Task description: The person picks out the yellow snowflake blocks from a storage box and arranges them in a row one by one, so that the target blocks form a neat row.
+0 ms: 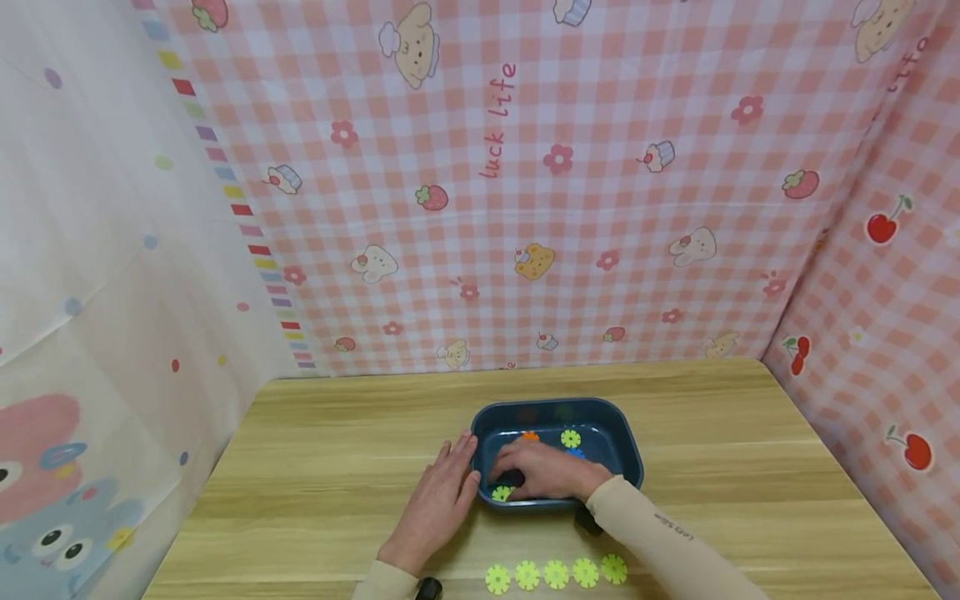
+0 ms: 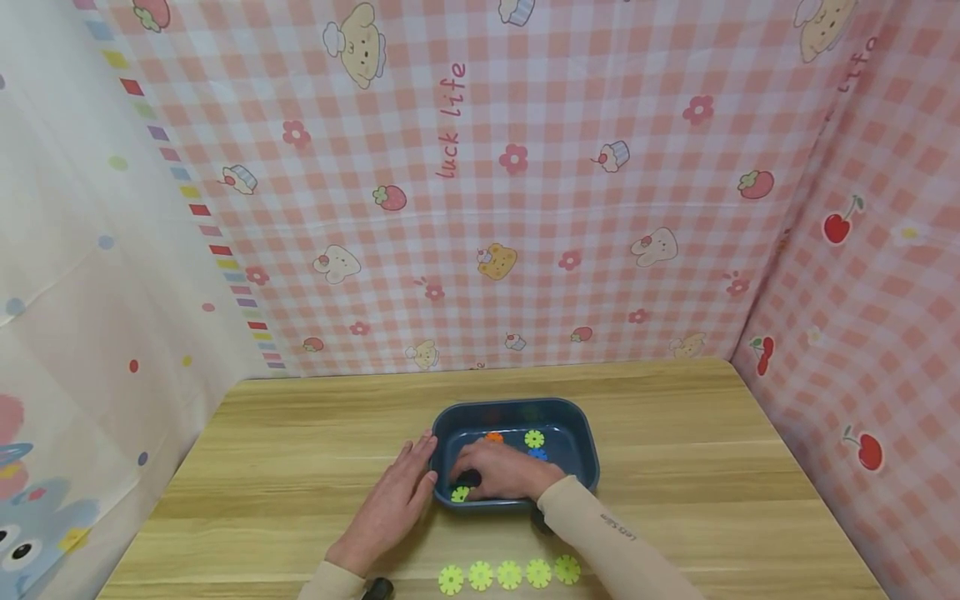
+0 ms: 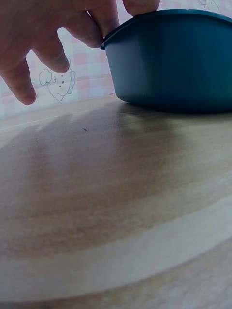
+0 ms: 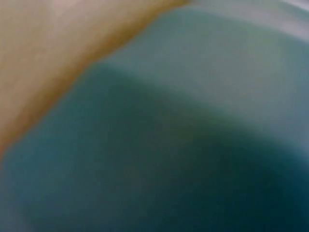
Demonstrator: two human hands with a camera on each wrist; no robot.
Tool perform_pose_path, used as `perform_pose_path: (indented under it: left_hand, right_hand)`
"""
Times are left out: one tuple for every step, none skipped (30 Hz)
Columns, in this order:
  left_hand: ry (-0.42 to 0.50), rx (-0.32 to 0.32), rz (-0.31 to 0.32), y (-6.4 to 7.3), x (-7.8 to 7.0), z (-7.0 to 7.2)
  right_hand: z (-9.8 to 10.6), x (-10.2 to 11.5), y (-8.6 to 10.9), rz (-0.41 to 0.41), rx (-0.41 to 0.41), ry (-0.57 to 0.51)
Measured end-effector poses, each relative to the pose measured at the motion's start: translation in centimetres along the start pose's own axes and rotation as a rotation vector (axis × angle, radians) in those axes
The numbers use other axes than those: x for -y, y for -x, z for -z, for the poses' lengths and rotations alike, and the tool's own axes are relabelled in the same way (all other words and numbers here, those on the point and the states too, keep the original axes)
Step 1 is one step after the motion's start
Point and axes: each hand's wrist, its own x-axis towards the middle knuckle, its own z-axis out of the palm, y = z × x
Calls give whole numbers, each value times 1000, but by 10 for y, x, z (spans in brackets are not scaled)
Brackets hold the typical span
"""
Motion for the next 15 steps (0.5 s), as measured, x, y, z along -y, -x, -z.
perform_pose_path:
  left_hand:
    - [0, 1, 1, 0, 0, 0]
    - [1, 1, 1, 0, 0, 0]
    - [1, 1, 2, 0, 0, 0]
    - [2, 1, 2, 0, 0, 0]
    - [2, 1, 2, 0, 0, 0]
    - [2, 1, 3, 0, 0, 0]
    - [1, 3, 5, 0, 0, 0]
    - [1, 3, 5, 0, 0, 0]
    - [0, 4, 6, 0, 0, -1]
    - [0, 4, 7, 0, 0, -1]
    - [-1, 6, 8, 0, 0, -1]
    - [-1, 6, 8, 0, 0, -1]
    - [-1, 6, 7, 0, 0, -1]
    - [0, 6, 7, 0, 0, -1]
    - [0, 5, 6, 0, 0, -1]
  right_hand:
    - [0, 0, 0, 2, 0, 7]
    - [0, 0, 0, -1, 1, 9]
    - [-1, 1, -1, -5, 3, 15]
    - [-1, 1, -1, -6, 2, 20]
    - [-1, 1, -1, -6, 2, 27]
    - [-1, 1, -2, -2, 1, 34]
    - [-2, 1, -2, 1, 0, 41]
    - [-2, 2, -2, 4, -2, 49]
    - [-2, 2, -2, 4, -3, 57]
    - [-2, 2, -2, 5, -5, 60]
    - [-2, 2, -2, 3, -6, 64]
    - [-3, 2, -2, -1, -6, 66]
    - [-3, 2, -3, -6, -6, 65]
    - [-3, 2, -3, -10, -8, 63]
    - [-3, 2, -3, -14, -9, 59]
